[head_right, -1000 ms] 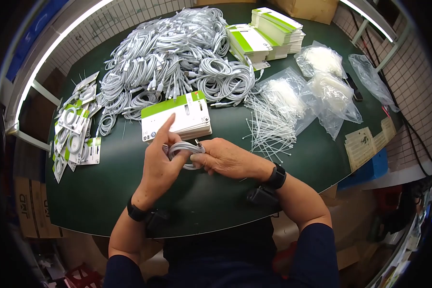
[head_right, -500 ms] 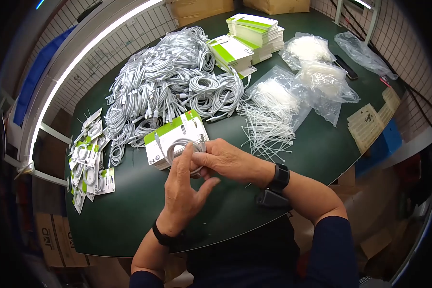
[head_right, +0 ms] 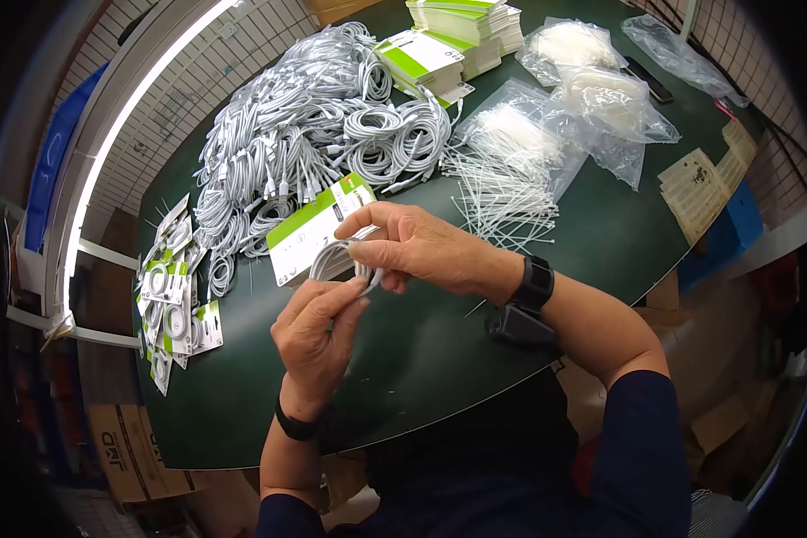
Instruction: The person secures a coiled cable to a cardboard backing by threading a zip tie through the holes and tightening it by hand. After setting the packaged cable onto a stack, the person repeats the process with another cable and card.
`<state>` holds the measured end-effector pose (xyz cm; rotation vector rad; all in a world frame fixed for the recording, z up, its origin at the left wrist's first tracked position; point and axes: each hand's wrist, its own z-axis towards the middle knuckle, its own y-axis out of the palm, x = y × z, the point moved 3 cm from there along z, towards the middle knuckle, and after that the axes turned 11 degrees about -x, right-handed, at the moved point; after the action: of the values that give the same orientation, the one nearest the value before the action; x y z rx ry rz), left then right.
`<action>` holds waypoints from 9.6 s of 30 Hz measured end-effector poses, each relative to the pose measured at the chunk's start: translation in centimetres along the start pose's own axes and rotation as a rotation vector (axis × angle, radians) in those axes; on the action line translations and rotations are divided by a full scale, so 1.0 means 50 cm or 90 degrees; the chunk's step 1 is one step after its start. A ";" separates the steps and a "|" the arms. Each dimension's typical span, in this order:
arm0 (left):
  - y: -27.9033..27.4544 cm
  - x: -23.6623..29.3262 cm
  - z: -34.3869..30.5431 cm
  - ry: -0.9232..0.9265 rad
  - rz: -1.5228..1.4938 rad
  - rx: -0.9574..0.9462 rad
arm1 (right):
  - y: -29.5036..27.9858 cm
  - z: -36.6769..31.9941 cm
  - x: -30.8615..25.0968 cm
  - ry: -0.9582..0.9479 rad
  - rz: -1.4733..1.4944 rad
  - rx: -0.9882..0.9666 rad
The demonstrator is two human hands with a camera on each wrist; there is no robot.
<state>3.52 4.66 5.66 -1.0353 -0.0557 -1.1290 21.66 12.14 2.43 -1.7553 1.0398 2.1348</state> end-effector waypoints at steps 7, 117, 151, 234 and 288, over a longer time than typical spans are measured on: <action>-0.050 -0.001 0.008 -0.007 -0.060 -0.029 | 0.040 -0.025 -0.070 -0.254 -0.567 0.034; -0.053 -0.010 -0.036 0.102 0.223 0.021 | 0.043 0.013 0.020 -0.412 -0.702 0.148; 0.033 -0.062 -0.067 -0.370 -0.796 0.024 | 0.065 -0.004 -0.037 -0.394 -0.830 0.047; -0.011 -0.142 -0.078 -0.394 -0.520 0.366 | -0.164 -0.061 -0.059 0.313 -0.935 0.119; 0.007 -0.001 -0.056 0.171 -0.079 -0.071 | -0.099 -0.055 -0.108 -0.047 -0.305 0.244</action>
<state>2.55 2.76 3.85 -0.9804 0.1606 -1.3878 28.07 15.63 5.30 -1.5350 0.8336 1.5778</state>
